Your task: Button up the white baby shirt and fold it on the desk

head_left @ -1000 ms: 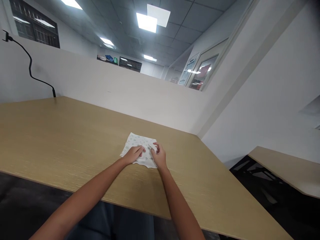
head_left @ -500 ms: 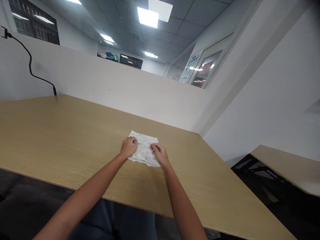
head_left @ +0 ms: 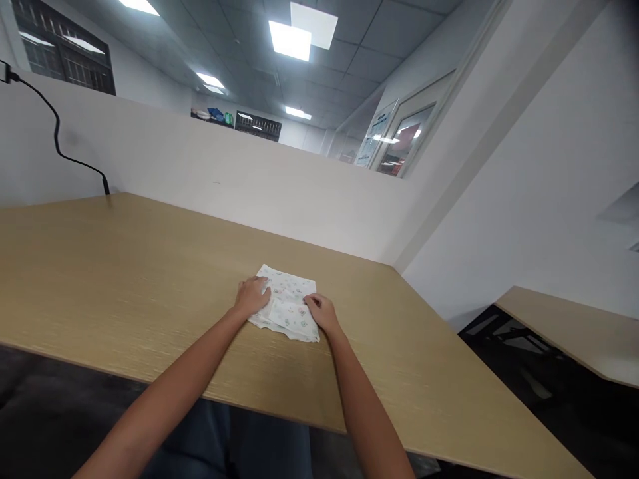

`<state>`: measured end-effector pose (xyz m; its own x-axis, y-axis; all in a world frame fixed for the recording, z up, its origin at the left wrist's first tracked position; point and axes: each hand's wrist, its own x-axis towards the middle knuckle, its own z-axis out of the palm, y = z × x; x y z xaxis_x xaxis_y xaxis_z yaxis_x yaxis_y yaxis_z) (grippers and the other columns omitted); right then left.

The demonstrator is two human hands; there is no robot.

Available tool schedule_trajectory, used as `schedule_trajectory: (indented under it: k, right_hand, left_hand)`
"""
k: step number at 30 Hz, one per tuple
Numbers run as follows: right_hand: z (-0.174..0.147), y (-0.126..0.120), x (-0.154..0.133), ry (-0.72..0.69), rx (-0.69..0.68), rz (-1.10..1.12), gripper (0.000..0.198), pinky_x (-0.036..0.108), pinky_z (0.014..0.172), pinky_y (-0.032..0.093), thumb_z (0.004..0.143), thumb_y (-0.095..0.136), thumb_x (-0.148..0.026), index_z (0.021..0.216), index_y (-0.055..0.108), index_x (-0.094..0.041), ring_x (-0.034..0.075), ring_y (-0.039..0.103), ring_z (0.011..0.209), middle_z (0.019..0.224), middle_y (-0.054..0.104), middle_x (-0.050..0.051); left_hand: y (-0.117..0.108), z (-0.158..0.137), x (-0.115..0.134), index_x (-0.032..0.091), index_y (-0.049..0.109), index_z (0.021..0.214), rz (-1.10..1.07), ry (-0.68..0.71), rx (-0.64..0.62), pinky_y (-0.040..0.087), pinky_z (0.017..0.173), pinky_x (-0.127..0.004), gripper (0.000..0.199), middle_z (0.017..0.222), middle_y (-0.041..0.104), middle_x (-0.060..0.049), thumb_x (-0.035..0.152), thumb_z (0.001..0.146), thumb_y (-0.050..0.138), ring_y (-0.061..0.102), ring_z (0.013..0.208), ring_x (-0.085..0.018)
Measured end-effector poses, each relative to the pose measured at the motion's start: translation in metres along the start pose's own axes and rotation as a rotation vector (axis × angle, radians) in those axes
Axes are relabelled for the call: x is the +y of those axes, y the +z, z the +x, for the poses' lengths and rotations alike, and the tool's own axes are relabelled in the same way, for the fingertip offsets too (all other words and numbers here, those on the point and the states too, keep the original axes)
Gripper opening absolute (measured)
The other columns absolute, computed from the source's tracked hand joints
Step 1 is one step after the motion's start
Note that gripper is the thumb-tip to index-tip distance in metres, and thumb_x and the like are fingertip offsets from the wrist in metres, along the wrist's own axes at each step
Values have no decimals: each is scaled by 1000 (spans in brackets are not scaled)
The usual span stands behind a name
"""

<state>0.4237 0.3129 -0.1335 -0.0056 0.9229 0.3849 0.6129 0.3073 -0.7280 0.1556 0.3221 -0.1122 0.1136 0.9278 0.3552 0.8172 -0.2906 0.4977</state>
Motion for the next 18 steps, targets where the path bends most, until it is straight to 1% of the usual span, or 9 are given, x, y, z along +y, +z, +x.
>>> schedule_trajectory:
  k: [2,4,6,8,10,13,18]
  right_hand:
    - [0,-3,2,29,67,-11,35,34,78,49,84,52,-46,80,74,-19,23,66,79,83,74,7]
    - [0,-5,7,40,155,-58,34,35,79,49,82,52,-45,82,73,-18,24,66,81,84,74,8]
    - [1,-5,14,61,214,-107,32,37,83,50,80,53,-42,86,74,-18,25,66,85,90,75,10]
    - [4,-3,21,88,236,-139,32,39,88,50,76,56,-39,91,74,-17,27,66,89,95,74,11]
    - [7,-2,28,67,228,-174,32,41,92,49,73,60,-35,93,74,-16,28,65,92,97,73,12]
    - [14,-2,37,-19,183,-199,31,42,96,48,71,60,-31,95,75,-17,28,64,95,98,73,11]
    - [19,-9,45,-63,96,-169,35,42,91,49,72,57,-33,99,76,-18,27,63,90,101,74,10]
  left_hand:
    - [-5,2,-3,17,67,133,-26,-39,51,40,108,-46,45,136,67,-14,33,93,50,58,127,-30]
    - [-7,4,-9,19,66,135,-25,-71,56,38,111,-48,47,141,64,-14,34,94,50,53,134,-30]
    - [-8,4,-15,22,64,138,-12,-87,-14,34,114,-52,49,148,58,-14,40,95,49,45,143,-32]
    - [-6,3,-21,26,65,138,10,-70,-113,29,117,-56,50,154,53,-13,47,97,45,37,149,-35]
    - [-4,3,-26,28,65,139,43,-15,-179,24,120,-58,51,159,48,-11,51,98,44,32,152,-36]
    - [-1,5,-30,29,65,139,66,46,-196,22,121,-57,52,161,44,-11,52,98,45,33,151,-35]
    - [-3,9,-31,27,77,121,-13,23,-141,30,116,-54,43,146,61,-13,48,98,47,50,137,-34]
